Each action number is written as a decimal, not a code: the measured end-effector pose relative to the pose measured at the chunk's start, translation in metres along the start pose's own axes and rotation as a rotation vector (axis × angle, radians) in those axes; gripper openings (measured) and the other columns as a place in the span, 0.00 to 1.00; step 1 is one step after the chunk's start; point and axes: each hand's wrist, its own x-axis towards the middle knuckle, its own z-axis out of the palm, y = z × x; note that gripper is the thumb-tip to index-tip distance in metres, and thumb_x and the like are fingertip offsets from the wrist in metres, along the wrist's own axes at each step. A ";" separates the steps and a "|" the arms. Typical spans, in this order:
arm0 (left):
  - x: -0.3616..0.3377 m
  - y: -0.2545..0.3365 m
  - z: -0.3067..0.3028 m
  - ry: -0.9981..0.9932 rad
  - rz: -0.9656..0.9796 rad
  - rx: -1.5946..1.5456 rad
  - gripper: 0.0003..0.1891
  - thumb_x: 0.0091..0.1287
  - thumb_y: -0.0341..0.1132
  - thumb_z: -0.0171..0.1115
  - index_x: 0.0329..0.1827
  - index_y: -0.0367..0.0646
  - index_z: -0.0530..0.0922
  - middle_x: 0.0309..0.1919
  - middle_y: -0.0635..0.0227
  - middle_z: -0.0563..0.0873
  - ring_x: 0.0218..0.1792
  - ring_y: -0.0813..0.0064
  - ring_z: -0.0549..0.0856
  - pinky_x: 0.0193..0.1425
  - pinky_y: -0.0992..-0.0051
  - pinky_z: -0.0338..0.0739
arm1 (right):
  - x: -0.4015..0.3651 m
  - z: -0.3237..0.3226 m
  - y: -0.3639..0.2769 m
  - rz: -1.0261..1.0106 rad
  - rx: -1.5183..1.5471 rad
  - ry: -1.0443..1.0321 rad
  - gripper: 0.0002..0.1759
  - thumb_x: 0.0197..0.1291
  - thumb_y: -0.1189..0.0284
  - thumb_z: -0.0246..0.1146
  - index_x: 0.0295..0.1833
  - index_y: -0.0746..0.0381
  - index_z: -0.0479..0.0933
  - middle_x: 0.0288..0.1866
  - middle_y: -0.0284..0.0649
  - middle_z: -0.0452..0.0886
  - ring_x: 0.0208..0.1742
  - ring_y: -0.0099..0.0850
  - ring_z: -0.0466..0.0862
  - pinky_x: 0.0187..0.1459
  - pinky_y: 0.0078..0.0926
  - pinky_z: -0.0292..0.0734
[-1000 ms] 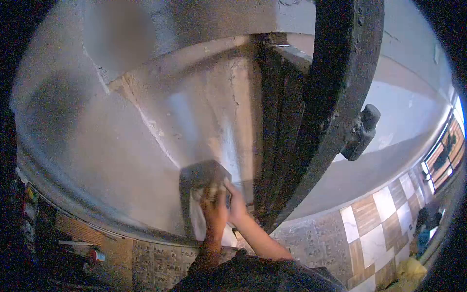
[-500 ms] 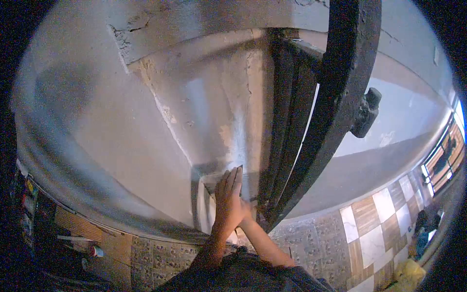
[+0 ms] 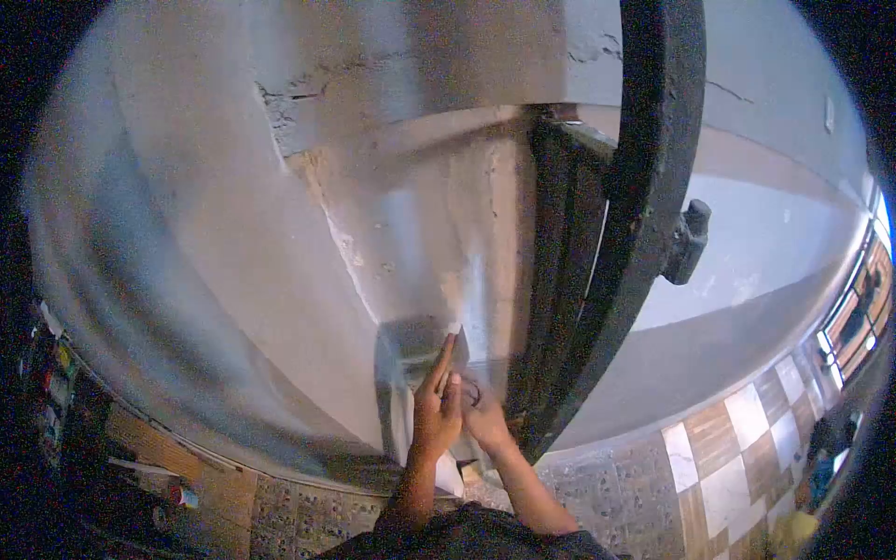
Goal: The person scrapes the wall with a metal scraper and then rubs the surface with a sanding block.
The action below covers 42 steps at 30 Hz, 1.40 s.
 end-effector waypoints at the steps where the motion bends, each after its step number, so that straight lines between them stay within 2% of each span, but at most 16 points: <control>1: 0.001 0.000 0.000 0.009 0.004 0.007 0.24 0.73 0.46 0.43 0.69 0.46 0.62 0.64 0.53 0.69 0.64 0.56 0.69 0.67 0.66 0.61 | 0.002 -0.002 0.003 -0.003 0.003 -0.011 0.17 0.64 0.72 0.57 0.57 0.66 0.68 0.47 0.37 0.78 0.47 0.24 0.78 0.48 0.21 0.73; 3: 0.000 0.000 -0.001 0.009 -0.025 -0.024 0.24 0.72 0.46 0.44 0.68 0.45 0.63 0.63 0.53 0.70 0.64 0.56 0.70 0.66 0.67 0.62 | 0.003 -0.007 0.012 0.092 0.177 -0.062 0.17 0.63 0.74 0.56 0.56 0.66 0.68 0.47 0.37 0.77 0.45 0.24 0.78 0.46 0.21 0.73; 4: 0.002 0.005 -0.003 -0.019 -0.039 -0.036 0.22 0.72 0.36 0.44 0.68 0.41 0.63 0.63 0.50 0.69 0.64 0.53 0.69 0.66 0.66 0.62 | 0.002 -0.005 0.006 0.099 0.243 -0.072 0.17 0.61 0.77 0.56 0.57 0.66 0.67 0.47 0.37 0.77 0.46 0.25 0.78 0.46 0.21 0.74; 11: 0.003 -0.010 0.000 0.047 -0.003 0.033 0.21 0.72 0.40 0.44 0.64 0.38 0.67 0.59 0.49 0.74 0.60 0.52 0.73 0.64 0.66 0.64 | 0.001 -0.014 -0.017 0.111 0.479 -0.196 0.25 0.58 0.76 0.57 0.61 0.66 0.63 0.51 0.42 0.76 0.50 0.31 0.79 0.50 0.26 0.74; 14: 0.001 -0.014 0.002 0.077 -0.048 -0.065 0.23 0.73 0.43 0.43 0.62 0.36 0.68 0.57 0.48 0.74 0.59 0.52 0.74 0.63 0.65 0.65 | 0.001 -0.009 -0.032 0.143 0.693 -0.213 0.25 0.59 0.72 0.57 0.62 0.64 0.61 0.54 0.41 0.74 0.53 0.32 0.77 0.53 0.29 0.73; 16: -0.002 -0.014 0.004 0.045 -0.208 -0.156 0.23 0.72 0.45 0.45 0.61 0.35 0.69 0.56 0.46 0.75 0.58 0.52 0.74 0.62 0.64 0.65 | 0.000 -0.008 -0.033 0.169 0.747 -0.180 0.24 0.62 0.70 0.56 0.63 0.62 0.62 0.56 0.40 0.73 0.56 0.32 0.75 0.55 0.32 0.72; 19: -0.003 -0.020 0.012 0.000 -0.137 -0.046 0.24 0.72 0.45 0.45 0.61 0.35 0.69 0.55 0.45 0.76 0.57 0.52 0.75 0.61 0.65 0.67 | 0.006 -0.009 -0.023 0.175 0.779 -0.048 0.23 0.64 0.68 0.55 0.62 0.61 0.63 0.56 0.39 0.73 0.55 0.31 0.75 0.55 0.30 0.72; 20: -0.003 -0.013 0.014 0.049 -0.134 -0.034 0.23 0.71 0.46 0.48 0.58 0.35 0.72 0.49 0.51 0.80 0.51 0.62 0.79 0.56 0.69 0.70 | 0.004 -0.007 -0.027 0.177 0.781 -0.048 0.23 0.64 0.68 0.55 0.62 0.61 0.63 0.56 0.39 0.73 0.55 0.31 0.75 0.55 0.30 0.72; 22: -0.001 -0.017 0.014 0.025 -0.166 -0.061 0.23 0.70 0.47 0.50 0.56 0.35 0.72 0.46 0.53 0.81 0.49 0.63 0.79 0.55 0.69 0.70 | 0.004 -0.002 -0.041 0.019 0.503 0.077 0.27 0.61 0.68 0.59 0.64 0.63 0.62 0.57 0.39 0.73 0.55 0.31 0.75 0.57 0.29 0.68; 25: 0.001 -0.011 0.011 0.004 -0.206 -0.117 0.23 0.68 0.47 0.52 0.53 0.34 0.73 0.44 0.53 0.81 0.46 0.62 0.80 0.53 0.68 0.71 | 0.013 -0.005 -0.036 -0.079 0.350 0.170 0.26 0.60 0.70 0.61 0.62 0.65 0.65 0.56 0.41 0.74 0.56 0.32 0.73 0.60 0.28 0.64; 31: 0.003 -0.034 0.021 0.094 -0.273 -0.288 0.21 0.65 0.44 0.58 0.52 0.34 0.73 0.44 0.57 0.81 0.46 0.65 0.80 0.51 0.68 0.72 | 0.023 -0.006 -0.036 -0.092 0.194 0.192 0.23 0.63 0.72 0.58 0.61 0.66 0.65 0.55 0.39 0.74 0.54 0.29 0.74 0.56 0.27 0.68; 34: 0.009 -0.029 0.023 0.227 -0.248 -0.334 0.23 0.65 0.41 0.59 0.56 0.32 0.71 0.51 0.57 0.79 0.53 0.69 0.77 0.58 0.69 0.68 | 0.035 -0.001 -0.042 -0.131 0.228 0.134 0.22 0.63 0.68 0.58 0.60 0.66 0.66 0.54 0.39 0.75 0.53 0.28 0.75 0.55 0.27 0.69; 37: 0.022 -0.028 0.025 0.272 -0.179 -0.372 0.23 0.65 0.39 0.60 0.56 0.31 0.71 0.52 0.58 0.79 0.54 0.69 0.76 0.59 0.70 0.68 | 0.051 0.007 -0.044 -0.090 0.393 0.114 0.23 0.63 0.65 0.59 0.59 0.66 0.68 0.53 0.39 0.75 0.52 0.27 0.75 0.55 0.27 0.69; 38: 0.030 -0.029 0.024 0.276 -0.201 -0.414 0.21 0.65 0.36 0.60 0.56 0.31 0.72 0.51 0.59 0.79 0.53 0.70 0.77 0.58 0.71 0.68 | 0.058 0.008 -0.044 -0.099 0.269 0.190 0.23 0.63 0.63 0.60 0.57 0.66 0.69 0.51 0.38 0.76 0.51 0.26 0.75 0.53 0.26 0.70; 41: 0.050 -0.015 0.020 0.272 -0.228 -0.485 0.18 0.65 0.34 0.60 0.55 0.32 0.73 0.49 0.62 0.81 0.50 0.72 0.78 0.56 0.73 0.70 | 0.061 0.013 -0.066 -0.097 0.248 0.212 0.21 0.62 0.62 0.60 0.54 0.67 0.72 0.49 0.38 0.77 0.49 0.26 0.76 0.52 0.25 0.70; 42: 0.052 -0.010 0.024 0.307 -0.127 -0.475 0.17 0.65 0.34 0.61 0.53 0.32 0.75 0.47 0.64 0.82 0.48 0.73 0.79 0.53 0.73 0.72 | 0.060 0.019 -0.075 -0.175 0.288 0.226 0.20 0.62 0.63 0.61 0.51 0.67 0.73 0.46 0.38 0.78 0.46 0.26 0.76 0.50 0.24 0.70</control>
